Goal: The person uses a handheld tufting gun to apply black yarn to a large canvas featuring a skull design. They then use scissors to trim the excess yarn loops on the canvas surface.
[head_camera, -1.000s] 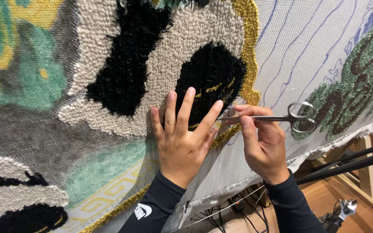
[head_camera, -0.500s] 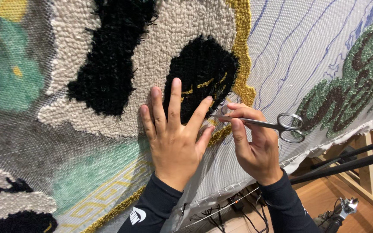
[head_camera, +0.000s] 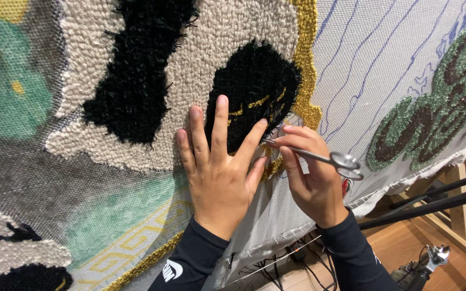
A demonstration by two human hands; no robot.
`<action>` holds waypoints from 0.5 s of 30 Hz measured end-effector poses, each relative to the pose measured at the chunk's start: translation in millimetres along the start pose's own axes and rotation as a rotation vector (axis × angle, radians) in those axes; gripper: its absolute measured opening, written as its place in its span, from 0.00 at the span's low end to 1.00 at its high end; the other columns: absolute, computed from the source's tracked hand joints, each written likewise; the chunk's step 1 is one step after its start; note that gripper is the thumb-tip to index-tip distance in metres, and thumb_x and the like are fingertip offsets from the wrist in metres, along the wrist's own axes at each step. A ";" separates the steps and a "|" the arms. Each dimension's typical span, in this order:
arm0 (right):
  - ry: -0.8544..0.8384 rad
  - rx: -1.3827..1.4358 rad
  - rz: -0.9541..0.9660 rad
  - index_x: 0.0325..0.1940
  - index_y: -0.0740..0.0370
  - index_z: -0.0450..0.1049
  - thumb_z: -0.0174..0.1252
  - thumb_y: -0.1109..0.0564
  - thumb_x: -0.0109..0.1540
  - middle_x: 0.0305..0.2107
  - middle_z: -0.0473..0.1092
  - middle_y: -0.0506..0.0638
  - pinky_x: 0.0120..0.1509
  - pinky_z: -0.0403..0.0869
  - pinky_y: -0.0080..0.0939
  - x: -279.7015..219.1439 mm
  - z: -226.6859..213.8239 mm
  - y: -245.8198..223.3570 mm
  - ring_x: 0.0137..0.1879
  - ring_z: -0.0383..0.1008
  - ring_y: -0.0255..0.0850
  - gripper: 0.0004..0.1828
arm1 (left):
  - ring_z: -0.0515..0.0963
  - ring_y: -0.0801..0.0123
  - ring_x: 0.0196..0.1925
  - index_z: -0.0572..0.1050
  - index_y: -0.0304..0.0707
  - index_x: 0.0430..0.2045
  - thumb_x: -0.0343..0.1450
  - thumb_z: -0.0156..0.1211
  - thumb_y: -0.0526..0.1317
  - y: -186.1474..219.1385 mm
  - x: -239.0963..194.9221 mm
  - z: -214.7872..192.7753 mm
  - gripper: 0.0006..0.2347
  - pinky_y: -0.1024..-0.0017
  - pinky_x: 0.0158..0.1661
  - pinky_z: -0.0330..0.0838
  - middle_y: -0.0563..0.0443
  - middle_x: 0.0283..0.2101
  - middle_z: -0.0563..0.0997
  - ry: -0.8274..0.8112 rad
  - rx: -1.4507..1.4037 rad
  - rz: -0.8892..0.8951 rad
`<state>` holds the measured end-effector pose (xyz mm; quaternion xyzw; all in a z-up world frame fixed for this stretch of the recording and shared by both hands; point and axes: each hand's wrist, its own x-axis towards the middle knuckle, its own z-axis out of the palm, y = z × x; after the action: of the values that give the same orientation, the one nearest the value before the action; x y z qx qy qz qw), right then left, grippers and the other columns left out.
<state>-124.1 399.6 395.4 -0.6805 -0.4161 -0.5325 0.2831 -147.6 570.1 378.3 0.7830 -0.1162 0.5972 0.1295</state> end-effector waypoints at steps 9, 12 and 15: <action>0.012 -0.061 -0.030 0.49 0.67 0.77 0.58 0.65 0.67 0.47 0.76 0.55 0.68 0.71 0.49 -0.8 1.3 1.7 0.63 0.74 0.50 0.07 | 0.40 0.42 0.80 0.74 0.68 0.64 0.71 0.68 0.54 -1.5 -0.2 1.7 0.23 0.46 0.75 0.31 0.46 0.78 0.51 0.007 0.032 0.001; 0.087 0.120 0.079 0.50 0.67 0.75 0.55 0.63 0.70 0.50 0.76 0.55 0.67 0.75 0.46 -3.1 -2.7 3.3 0.63 0.77 0.47 0.07 | 0.40 0.41 0.80 0.73 0.67 0.63 0.71 0.67 0.55 -1.2 1.1 1.8 0.23 0.45 0.75 0.31 0.45 0.78 0.51 0.004 0.025 -0.001; 0.055 0.060 0.030 0.48 0.67 0.76 0.55 0.63 0.71 0.46 0.76 0.54 0.68 0.74 0.47 -3.9 -4.7 0.9 0.64 0.76 0.50 0.06 | 0.40 0.41 0.80 0.73 0.67 0.64 0.71 0.66 0.55 -0.8 1.5 1.1 0.24 0.45 0.74 0.30 0.45 0.78 0.51 -0.001 0.024 -0.006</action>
<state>-126.0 394.3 393.0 -0.6631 -0.4138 -0.5338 0.3226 -145.9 570.4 379.4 0.7850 -0.1069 0.5979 0.1218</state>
